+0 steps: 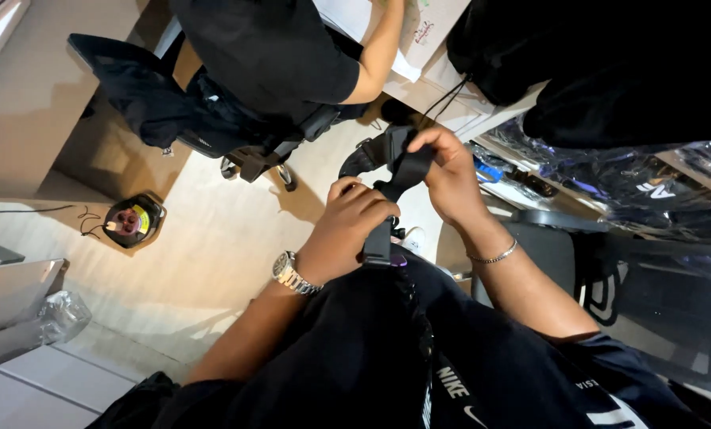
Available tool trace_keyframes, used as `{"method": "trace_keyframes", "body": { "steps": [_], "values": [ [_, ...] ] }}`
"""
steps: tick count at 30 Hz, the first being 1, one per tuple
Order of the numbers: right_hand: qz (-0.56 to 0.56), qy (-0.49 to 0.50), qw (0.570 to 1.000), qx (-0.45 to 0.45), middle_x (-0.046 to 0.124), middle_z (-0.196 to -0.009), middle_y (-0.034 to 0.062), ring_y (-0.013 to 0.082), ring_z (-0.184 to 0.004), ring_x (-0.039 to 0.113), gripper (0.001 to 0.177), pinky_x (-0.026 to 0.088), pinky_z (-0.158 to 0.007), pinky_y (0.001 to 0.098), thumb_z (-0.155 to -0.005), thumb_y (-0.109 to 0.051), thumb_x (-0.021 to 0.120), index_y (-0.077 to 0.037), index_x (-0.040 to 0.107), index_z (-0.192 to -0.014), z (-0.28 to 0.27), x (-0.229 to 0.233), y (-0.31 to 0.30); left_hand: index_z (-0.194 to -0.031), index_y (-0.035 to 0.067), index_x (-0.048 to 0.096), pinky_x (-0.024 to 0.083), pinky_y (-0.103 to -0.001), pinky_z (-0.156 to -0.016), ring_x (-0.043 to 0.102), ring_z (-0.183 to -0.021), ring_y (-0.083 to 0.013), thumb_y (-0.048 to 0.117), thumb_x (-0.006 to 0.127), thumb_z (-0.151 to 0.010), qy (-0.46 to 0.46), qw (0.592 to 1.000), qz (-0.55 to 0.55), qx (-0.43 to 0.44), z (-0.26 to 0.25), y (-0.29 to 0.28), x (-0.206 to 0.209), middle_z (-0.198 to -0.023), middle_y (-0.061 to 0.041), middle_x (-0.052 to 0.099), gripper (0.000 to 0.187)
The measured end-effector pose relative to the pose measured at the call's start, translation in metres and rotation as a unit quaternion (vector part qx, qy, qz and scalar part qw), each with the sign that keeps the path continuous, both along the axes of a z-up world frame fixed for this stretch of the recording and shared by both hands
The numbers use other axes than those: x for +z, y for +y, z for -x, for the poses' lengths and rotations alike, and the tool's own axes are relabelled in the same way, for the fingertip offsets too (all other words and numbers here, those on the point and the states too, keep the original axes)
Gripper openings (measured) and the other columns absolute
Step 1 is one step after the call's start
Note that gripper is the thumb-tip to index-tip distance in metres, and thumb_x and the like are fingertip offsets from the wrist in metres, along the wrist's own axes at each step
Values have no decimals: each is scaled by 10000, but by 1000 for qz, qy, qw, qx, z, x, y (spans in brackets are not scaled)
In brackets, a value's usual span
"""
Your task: Assembling and adjusting a camera head mount and its strap components.
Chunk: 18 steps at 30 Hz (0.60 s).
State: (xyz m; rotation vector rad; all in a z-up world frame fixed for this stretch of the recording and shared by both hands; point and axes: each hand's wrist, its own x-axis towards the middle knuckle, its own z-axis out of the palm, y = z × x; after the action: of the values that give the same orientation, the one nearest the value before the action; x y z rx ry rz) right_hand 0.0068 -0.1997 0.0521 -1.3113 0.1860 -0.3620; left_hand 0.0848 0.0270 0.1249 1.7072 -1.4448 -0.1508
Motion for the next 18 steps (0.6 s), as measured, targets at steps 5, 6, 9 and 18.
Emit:
{"method": "trace_keyframes", "body": {
  "steps": [5, 6, 9, 18],
  "values": [
    [-57, 51, 995, 64, 659, -987, 20, 90, -931, 636, 369, 547, -897, 247, -910, 149, 563, -2, 669, -1229, 0, 35, 9, -1094, 103, 643, 342, -449, -1072, 559, -1110, -268, 262, 789, -776, 5, 1000, 6, 7, 2, 3, 1, -1121, -48, 602, 384],
    [-113, 26, 988, 98, 631, -908, 18, 92, -910, 614, 442, 537, -922, 249, -898, 155, 567, 12, 706, -1293, 3, 29, 4, -1092, 100, 640, 352, -440, -1060, 547, -1129, -271, 236, 780, -762, 2, 1000, 8, 5, 1, 3, 2, -1159, -48, 597, 384],
    [-69, 89, 993, 14, 680, -1005, 27, 94, -887, 628, 169, 520, -819, 248, -952, 89, 647, 6, 655, -1099, -7, 19, 7, -1083, 91, 632, 362, -433, -1025, 539, -1142, -279, 198, 776, -723, 4, 1000, -2, -6, 0, 3, 2, -1168, -53, 587, 402],
    [-8, 44, 999, -28, 649, -1088, 5, 64, -1005, 619, 485, 529, -890, 217, -876, 122, 658, -47, 545, -1317, -21, 79, 28, -1191, 75, 640, 449, -418, -922, 561, -1078, -306, 56, 757, -702, 22, 998, -48, 15, 0, -8, -40, -1183, -65, 598, 503]
  ]
}}
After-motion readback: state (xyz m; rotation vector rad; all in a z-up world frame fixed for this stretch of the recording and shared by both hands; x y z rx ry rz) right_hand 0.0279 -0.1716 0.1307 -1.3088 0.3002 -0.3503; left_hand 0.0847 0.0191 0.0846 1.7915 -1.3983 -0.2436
